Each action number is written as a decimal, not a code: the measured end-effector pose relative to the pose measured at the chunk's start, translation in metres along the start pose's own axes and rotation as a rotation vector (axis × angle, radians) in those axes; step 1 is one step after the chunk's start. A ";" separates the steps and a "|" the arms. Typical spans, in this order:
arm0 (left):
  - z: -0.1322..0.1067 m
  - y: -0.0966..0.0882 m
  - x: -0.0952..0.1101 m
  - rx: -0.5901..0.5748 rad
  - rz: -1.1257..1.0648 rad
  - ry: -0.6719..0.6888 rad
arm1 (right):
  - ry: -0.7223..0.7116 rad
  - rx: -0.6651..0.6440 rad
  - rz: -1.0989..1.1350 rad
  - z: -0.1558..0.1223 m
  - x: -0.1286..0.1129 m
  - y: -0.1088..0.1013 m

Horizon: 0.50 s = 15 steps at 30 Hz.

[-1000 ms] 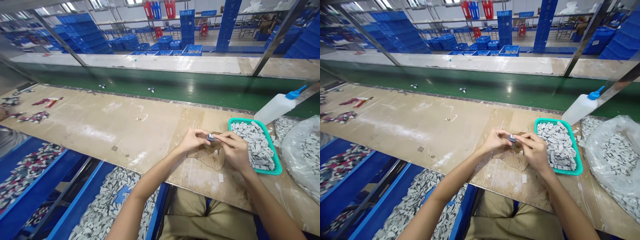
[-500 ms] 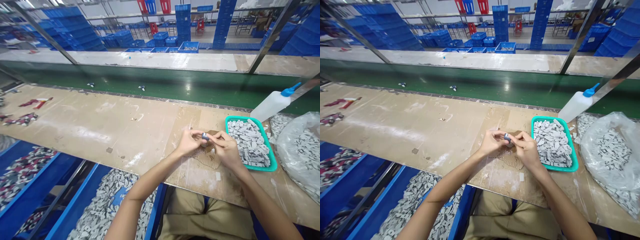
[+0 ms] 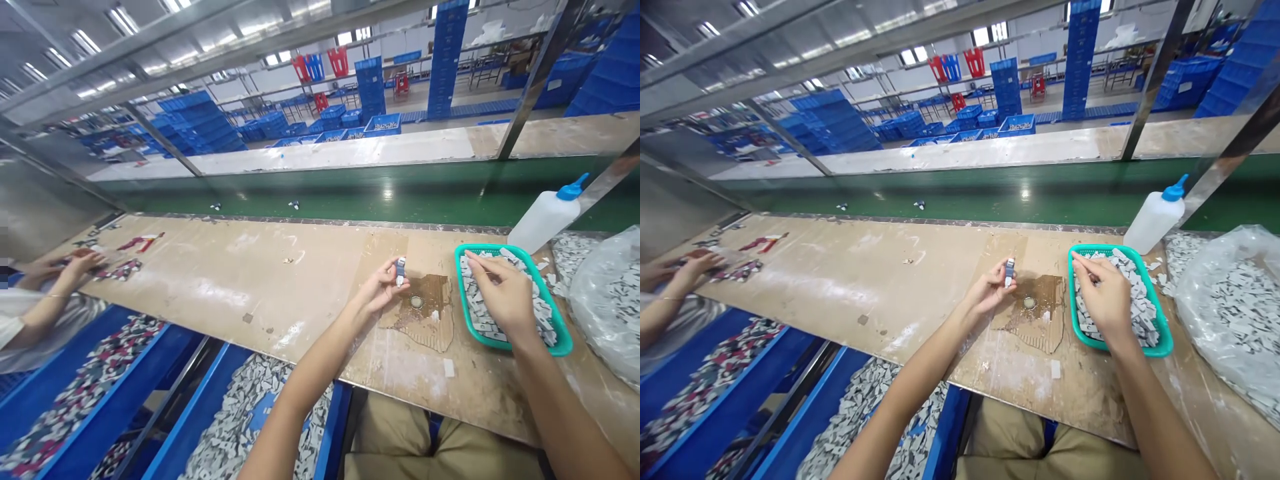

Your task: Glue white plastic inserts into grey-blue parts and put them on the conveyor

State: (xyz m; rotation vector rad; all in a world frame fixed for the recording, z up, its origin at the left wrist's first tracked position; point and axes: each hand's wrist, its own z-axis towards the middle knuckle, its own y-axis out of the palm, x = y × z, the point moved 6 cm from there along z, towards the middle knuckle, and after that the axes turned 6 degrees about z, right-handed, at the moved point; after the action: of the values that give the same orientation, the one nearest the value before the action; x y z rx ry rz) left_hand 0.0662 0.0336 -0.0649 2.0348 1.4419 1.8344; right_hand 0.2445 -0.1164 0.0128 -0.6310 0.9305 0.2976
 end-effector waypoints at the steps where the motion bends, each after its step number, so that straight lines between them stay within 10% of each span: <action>1: 0.001 -0.004 0.001 0.044 -0.039 -0.004 | 0.009 0.021 -0.017 0.003 0.004 -0.004; 8: 0.015 -0.021 0.014 0.295 -0.038 0.069 | -0.060 -0.073 -0.310 0.009 0.034 -0.002; 15: 0.092 -0.041 0.071 0.472 0.027 0.268 | -0.095 -0.136 -0.420 0.004 0.034 0.002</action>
State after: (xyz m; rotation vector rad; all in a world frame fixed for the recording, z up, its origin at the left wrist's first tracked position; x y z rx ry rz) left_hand 0.1061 0.1495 -0.0622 2.0489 2.1019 1.9891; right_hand 0.2656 -0.1131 -0.0145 -0.9111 0.6705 0.0144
